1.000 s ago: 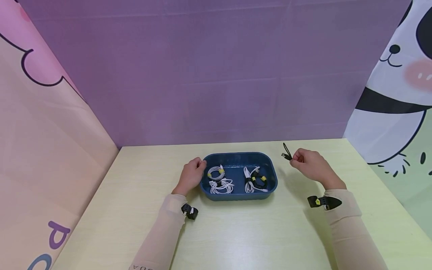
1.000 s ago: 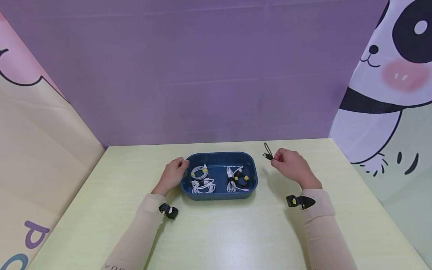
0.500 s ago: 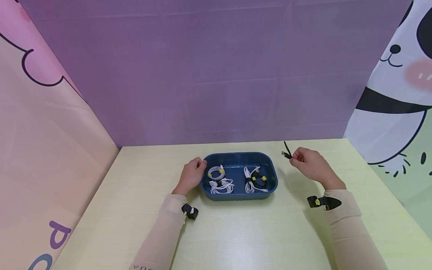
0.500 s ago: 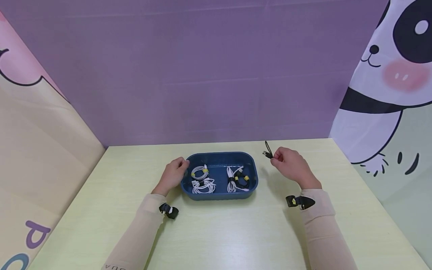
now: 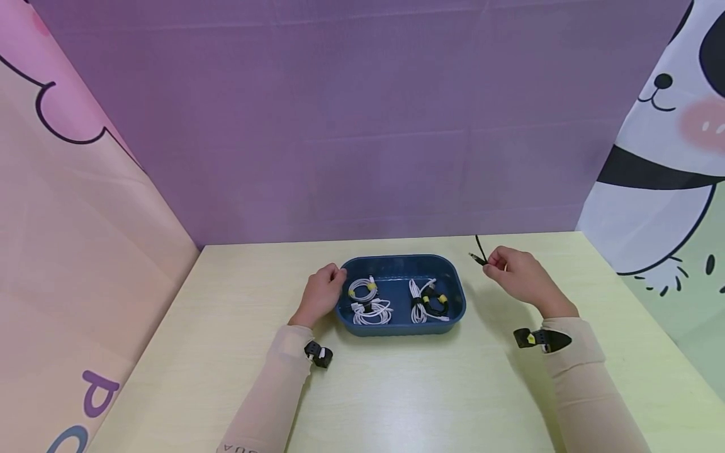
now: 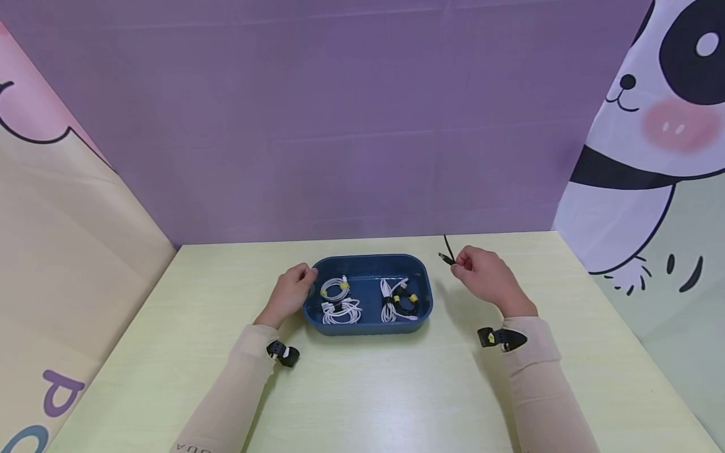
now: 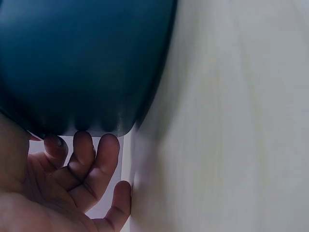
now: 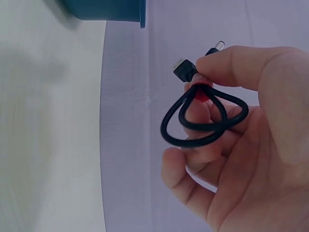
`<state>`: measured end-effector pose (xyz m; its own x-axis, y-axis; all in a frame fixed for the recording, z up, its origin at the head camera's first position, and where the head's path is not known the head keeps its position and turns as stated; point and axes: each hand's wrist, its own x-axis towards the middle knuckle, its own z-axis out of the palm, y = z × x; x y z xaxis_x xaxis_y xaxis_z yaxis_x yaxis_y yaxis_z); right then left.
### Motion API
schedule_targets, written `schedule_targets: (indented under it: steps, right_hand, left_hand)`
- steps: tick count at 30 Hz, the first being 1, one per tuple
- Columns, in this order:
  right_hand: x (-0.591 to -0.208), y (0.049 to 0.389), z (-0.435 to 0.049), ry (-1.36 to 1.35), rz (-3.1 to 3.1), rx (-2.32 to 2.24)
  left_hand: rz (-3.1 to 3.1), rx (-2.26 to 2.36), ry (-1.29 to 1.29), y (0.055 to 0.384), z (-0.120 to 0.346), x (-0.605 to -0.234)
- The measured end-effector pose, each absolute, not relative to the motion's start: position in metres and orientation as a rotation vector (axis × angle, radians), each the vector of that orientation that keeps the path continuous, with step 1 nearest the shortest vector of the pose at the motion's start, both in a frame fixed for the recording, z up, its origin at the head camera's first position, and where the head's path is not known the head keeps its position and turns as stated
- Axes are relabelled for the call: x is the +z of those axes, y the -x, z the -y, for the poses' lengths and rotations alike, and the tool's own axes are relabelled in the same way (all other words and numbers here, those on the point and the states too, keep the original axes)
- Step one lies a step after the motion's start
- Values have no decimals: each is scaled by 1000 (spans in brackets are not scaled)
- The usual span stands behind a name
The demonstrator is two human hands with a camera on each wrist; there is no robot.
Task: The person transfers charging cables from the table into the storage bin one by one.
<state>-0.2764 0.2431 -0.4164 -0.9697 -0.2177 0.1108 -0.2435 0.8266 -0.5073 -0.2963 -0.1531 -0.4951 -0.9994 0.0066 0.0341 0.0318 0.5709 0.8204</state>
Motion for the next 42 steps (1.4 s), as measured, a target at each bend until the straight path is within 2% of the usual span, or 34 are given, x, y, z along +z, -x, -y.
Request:
schedule_targets:
  steps: [42]
  right_hand:
    - [-411, 274, -243, -355, 2958, 836]
  left_hand:
    - [2799, -1344, 46, 296, 156, -490]
